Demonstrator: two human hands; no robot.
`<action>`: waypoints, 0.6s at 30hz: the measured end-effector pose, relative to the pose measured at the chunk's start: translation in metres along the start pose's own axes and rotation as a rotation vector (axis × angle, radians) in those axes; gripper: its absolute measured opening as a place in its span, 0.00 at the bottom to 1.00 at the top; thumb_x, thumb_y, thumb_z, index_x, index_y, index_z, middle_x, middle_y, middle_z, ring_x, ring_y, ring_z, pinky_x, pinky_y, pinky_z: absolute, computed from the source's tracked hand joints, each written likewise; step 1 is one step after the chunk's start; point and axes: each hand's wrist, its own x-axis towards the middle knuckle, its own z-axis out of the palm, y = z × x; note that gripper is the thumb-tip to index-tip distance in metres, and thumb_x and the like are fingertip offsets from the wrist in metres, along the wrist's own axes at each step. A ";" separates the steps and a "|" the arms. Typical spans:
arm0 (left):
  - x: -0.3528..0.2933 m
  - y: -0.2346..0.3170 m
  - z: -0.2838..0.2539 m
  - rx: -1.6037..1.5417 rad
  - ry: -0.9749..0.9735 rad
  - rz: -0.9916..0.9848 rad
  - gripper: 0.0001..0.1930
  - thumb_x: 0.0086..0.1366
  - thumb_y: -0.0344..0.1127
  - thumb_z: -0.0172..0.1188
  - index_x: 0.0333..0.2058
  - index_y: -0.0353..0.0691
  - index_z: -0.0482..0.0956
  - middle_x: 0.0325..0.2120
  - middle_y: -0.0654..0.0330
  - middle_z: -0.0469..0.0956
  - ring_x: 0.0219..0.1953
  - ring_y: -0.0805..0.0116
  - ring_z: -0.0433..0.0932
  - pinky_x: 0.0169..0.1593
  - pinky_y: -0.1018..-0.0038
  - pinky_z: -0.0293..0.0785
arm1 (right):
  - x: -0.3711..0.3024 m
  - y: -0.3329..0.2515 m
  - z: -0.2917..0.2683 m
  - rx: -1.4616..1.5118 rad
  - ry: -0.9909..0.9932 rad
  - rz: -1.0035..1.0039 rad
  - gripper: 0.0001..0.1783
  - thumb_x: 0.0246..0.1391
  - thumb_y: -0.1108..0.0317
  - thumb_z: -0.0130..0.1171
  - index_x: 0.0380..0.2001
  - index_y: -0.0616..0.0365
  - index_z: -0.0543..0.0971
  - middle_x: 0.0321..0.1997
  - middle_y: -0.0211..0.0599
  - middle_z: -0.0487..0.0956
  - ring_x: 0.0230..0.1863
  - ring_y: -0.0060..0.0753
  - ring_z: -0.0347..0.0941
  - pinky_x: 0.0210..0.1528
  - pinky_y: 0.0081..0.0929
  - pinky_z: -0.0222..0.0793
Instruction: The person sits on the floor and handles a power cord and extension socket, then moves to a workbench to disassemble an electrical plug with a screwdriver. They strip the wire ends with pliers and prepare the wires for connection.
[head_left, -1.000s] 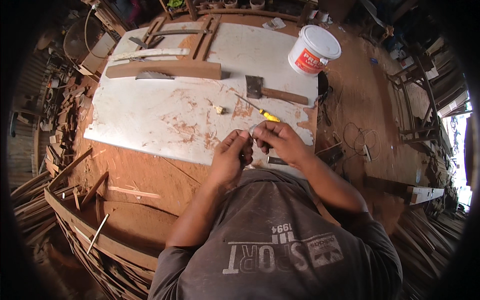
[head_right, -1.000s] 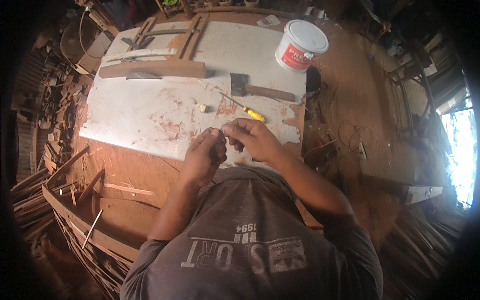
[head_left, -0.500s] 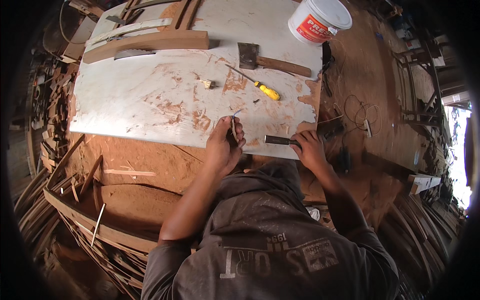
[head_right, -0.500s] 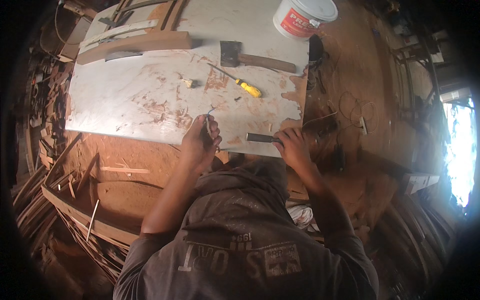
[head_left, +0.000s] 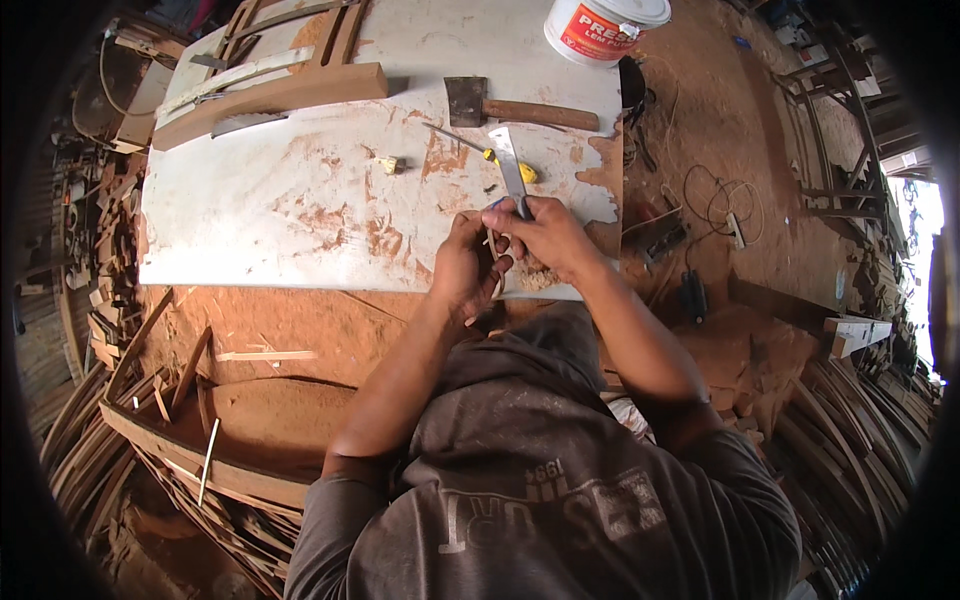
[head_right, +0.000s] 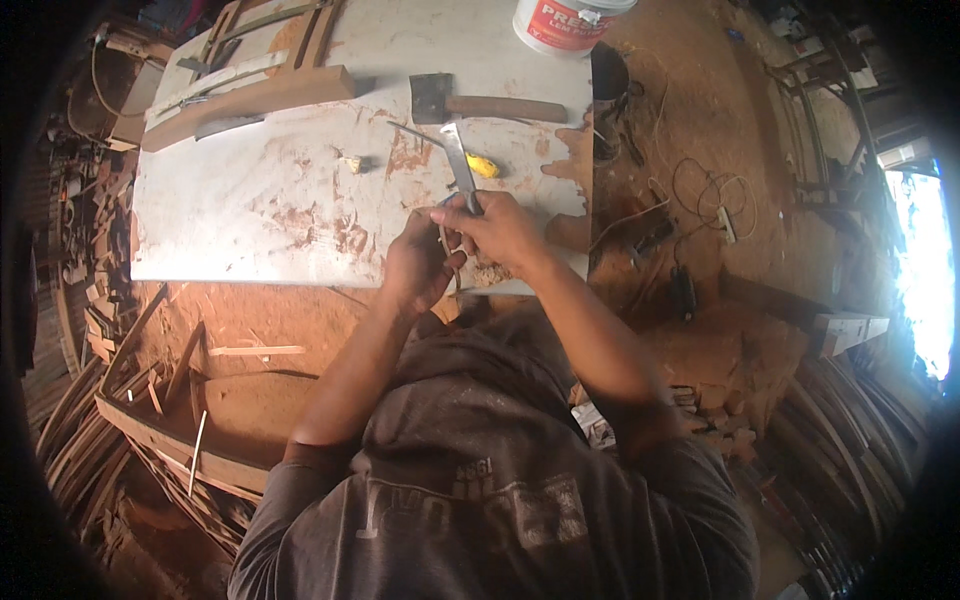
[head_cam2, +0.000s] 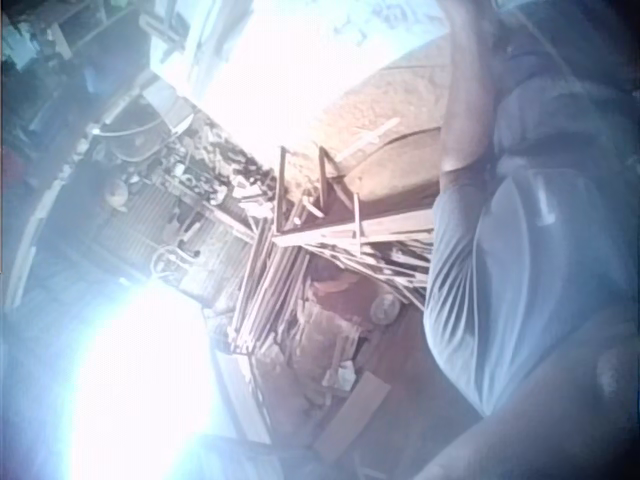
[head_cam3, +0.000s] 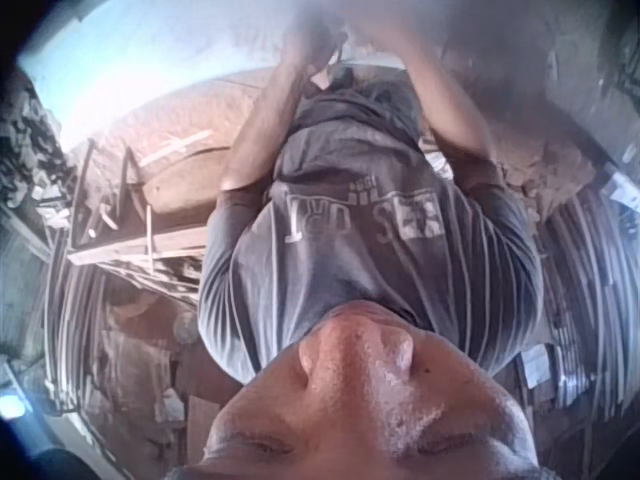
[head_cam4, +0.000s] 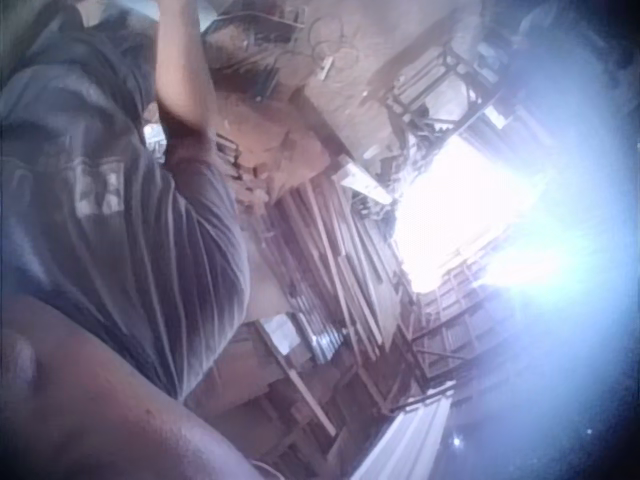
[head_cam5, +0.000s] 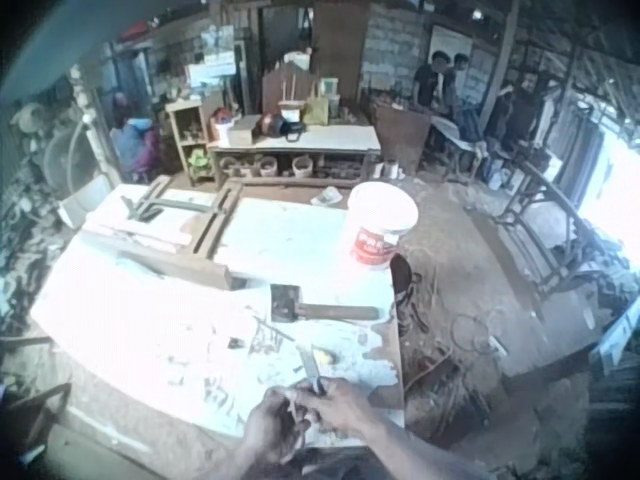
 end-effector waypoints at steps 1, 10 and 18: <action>0.000 -0.002 -0.005 -0.003 0.014 0.009 0.09 0.75 0.42 0.49 0.44 0.45 0.72 0.36 0.66 0.72 0.37 0.72 0.70 0.38 0.73 0.67 | 0.001 -0.001 -0.001 0.050 0.005 0.050 0.15 0.59 0.55 0.69 0.36 0.57 0.82 0.25 0.24 0.78 0.22 0.13 0.69 0.22 0.18 0.63; -0.002 -0.020 -0.033 0.841 0.240 0.325 0.12 0.70 0.32 0.61 0.50 0.36 0.78 0.33 0.57 0.82 0.32 0.72 0.81 0.36 0.73 0.77 | 0.020 0.029 -0.016 -0.004 0.224 0.179 0.14 0.63 0.61 0.66 0.44 0.59 0.79 0.30 0.26 0.77 0.26 0.17 0.73 0.27 0.21 0.69; 0.007 -0.040 -0.064 1.267 0.395 0.621 0.10 0.64 0.32 0.65 0.43 0.36 0.84 0.34 0.48 0.84 0.34 0.53 0.84 0.40 0.63 0.79 | -0.053 0.012 -0.046 0.359 0.138 0.055 0.25 0.68 0.66 0.56 0.64 0.63 0.68 0.44 0.45 0.81 0.40 0.33 0.81 0.40 0.28 0.78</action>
